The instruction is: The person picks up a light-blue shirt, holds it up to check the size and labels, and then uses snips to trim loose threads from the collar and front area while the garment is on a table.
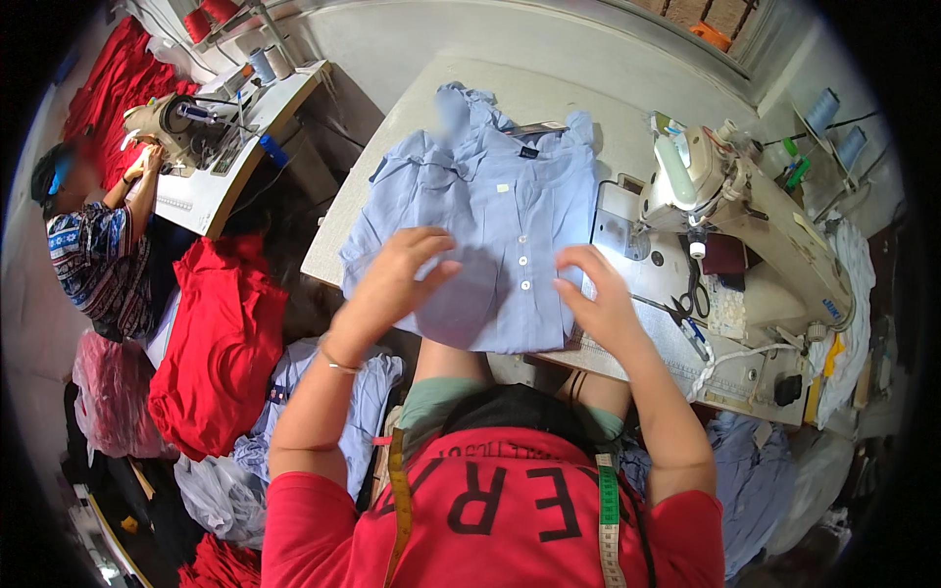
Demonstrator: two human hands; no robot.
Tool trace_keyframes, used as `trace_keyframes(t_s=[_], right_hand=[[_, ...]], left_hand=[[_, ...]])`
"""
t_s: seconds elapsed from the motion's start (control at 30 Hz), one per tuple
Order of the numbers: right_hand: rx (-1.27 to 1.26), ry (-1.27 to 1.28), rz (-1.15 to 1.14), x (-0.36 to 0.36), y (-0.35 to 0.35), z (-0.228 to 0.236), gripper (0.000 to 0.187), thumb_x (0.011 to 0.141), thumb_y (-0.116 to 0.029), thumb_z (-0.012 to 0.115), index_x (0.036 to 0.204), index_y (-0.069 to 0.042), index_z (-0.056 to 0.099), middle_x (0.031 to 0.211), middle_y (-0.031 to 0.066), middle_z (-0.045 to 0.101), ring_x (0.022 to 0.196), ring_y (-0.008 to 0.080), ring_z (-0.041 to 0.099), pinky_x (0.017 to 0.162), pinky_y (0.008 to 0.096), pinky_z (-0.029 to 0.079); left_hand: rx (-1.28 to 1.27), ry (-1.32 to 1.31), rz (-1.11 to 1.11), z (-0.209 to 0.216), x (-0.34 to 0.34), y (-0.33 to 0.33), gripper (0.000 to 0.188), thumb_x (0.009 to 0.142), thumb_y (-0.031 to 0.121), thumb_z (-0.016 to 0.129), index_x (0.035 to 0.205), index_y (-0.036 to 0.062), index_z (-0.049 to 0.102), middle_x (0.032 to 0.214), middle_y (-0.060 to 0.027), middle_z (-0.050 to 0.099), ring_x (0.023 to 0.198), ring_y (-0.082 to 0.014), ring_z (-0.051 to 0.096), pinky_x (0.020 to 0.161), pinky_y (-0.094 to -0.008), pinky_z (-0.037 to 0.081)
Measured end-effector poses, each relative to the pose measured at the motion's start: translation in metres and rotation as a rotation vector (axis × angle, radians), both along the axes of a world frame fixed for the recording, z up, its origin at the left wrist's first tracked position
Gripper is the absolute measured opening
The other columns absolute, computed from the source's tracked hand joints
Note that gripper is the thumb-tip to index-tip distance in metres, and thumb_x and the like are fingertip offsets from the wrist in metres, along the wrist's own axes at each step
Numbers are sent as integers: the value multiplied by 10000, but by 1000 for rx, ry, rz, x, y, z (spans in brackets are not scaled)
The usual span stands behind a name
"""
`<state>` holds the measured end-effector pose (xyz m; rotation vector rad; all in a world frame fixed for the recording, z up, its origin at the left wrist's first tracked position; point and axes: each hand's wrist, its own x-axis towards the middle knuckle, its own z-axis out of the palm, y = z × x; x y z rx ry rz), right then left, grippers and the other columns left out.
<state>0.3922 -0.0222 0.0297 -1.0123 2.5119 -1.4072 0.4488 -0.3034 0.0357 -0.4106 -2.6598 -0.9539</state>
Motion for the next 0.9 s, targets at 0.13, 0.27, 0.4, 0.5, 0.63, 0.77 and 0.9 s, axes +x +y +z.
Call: trace_keyframes(t_s=[0.13,0.27,0.4,0.5,0.63,0.77,0.9], right_hand=[[284,258,22,-2,-16,-34,603,855,-225,603,1373,-57,344,1393,191,371,1288,399,348,1043,494,306],[530,360,4,27,2,-34,614,873,-294,564,1401,-67,349,1453,194,312,1309,435,313,1042,571,266],[576,376,-21,56,12,-29,545,861,-232,552,1369,-90,413,1429,179,356,1277,396,370,1026,551,298],[458,322,-34,56,17,-19,459,839,-194,578,1280,-89,506,1325,139,471,1183,341,463,986,494,353],[197,149,-48,17,20,-16,332,817,-144,612,1137,-60,586,1142,109,583,1056,311,535,898,416,421],[48,216,-59,-38,-15,-7,307,813,-136,615,1109,-62,589,1105,103,588,1045,310,538,907,421,409],[132,415,-121,-79,-39,-30,295,797,-139,625,1087,-91,598,1059,83,591,1019,277,548,968,448,325]], left_hand=[[-371,23,18,-37,-12,30,576,854,460,581,1290,91,506,1400,-175,408,1300,-385,356,1056,-571,242],[-455,-42,111,-49,7,29,706,822,600,531,1333,116,475,1422,-192,369,1314,-413,315,1043,-647,183],[-471,-35,111,-45,30,37,713,812,623,523,1314,117,489,1403,-198,385,1293,-408,337,1030,-641,201],[-473,-41,117,-45,40,40,681,820,600,524,1302,119,497,1391,-189,398,1279,-398,352,1021,-634,212],[-326,-56,72,-29,30,38,498,838,385,619,1227,84,542,1278,-158,510,1193,-353,458,1007,-553,285],[-28,-99,59,-18,-20,41,321,802,132,666,1094,27,586,1041,-135,598,984,-322,567,870,-417,434],[48,129,107,-36,-76,49,274,799,101,655,1053,14,597,943,-139,579,869,-322,581,756,-379,477]])
